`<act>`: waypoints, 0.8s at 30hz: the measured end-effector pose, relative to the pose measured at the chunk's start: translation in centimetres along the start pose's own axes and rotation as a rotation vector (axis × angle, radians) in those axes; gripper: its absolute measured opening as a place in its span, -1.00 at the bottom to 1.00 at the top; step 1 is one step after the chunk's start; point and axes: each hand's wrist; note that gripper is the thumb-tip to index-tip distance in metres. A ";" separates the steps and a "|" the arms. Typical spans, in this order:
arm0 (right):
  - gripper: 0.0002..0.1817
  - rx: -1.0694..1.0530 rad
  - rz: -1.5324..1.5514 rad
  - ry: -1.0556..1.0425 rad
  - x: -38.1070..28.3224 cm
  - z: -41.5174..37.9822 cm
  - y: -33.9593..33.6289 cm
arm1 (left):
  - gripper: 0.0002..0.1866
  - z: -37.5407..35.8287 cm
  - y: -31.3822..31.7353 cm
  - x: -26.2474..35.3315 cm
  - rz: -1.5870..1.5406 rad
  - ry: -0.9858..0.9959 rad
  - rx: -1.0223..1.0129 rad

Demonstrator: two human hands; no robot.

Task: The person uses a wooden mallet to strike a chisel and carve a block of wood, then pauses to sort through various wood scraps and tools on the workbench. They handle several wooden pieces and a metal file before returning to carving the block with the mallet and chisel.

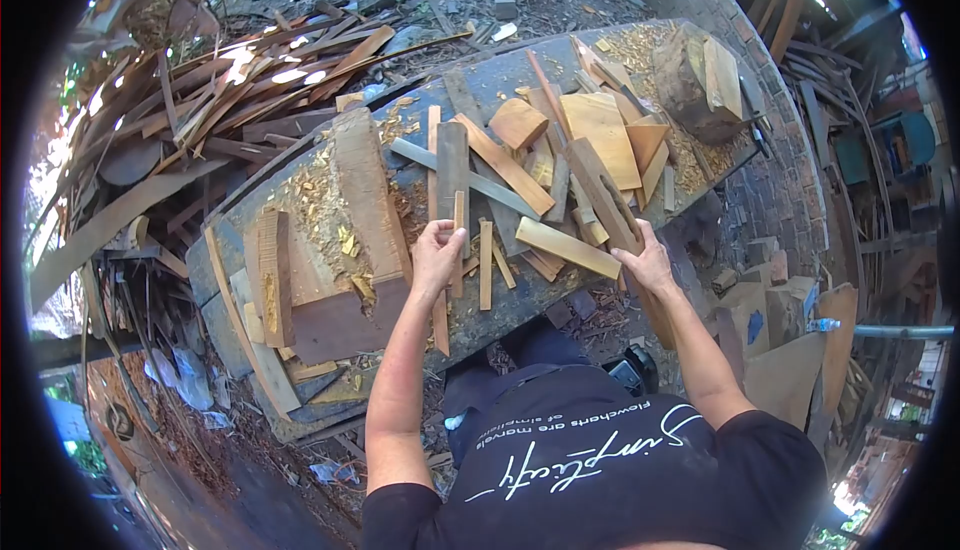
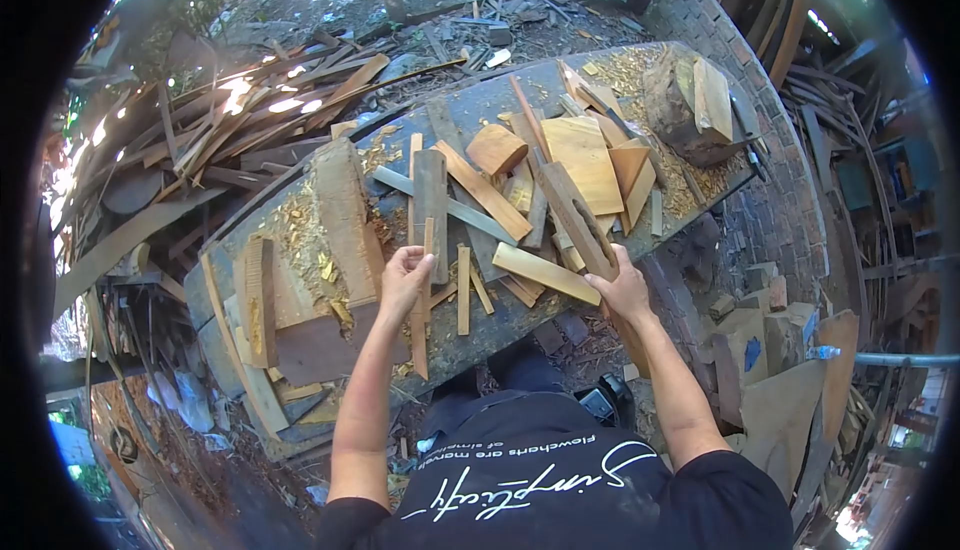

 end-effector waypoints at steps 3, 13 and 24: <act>-0.23 -0.036 -0.077 0.079 3.3 -1.2 -1.1 | -0.53 0.8 3.5 -0.8 -0.183 -0.185 -0.161; -0.24 -0.026 0.021 0.131 8.9 0.8 -3.1 | -0.73 2.6 10.3 1.5 -0.524 -0.392 -0.202; -0.18 0.023 -0.174 0.017 5.6 17.1 1.8 | -0.80 1.3 10.3 2.6 -0.463 -0.420 -0.126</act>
Point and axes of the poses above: each hand's wrist, its own z-axis towards the middle knuckle, its own y-axis out of the palm, x = y × z, and after that the axes turned 6 degrees about z, right-handed
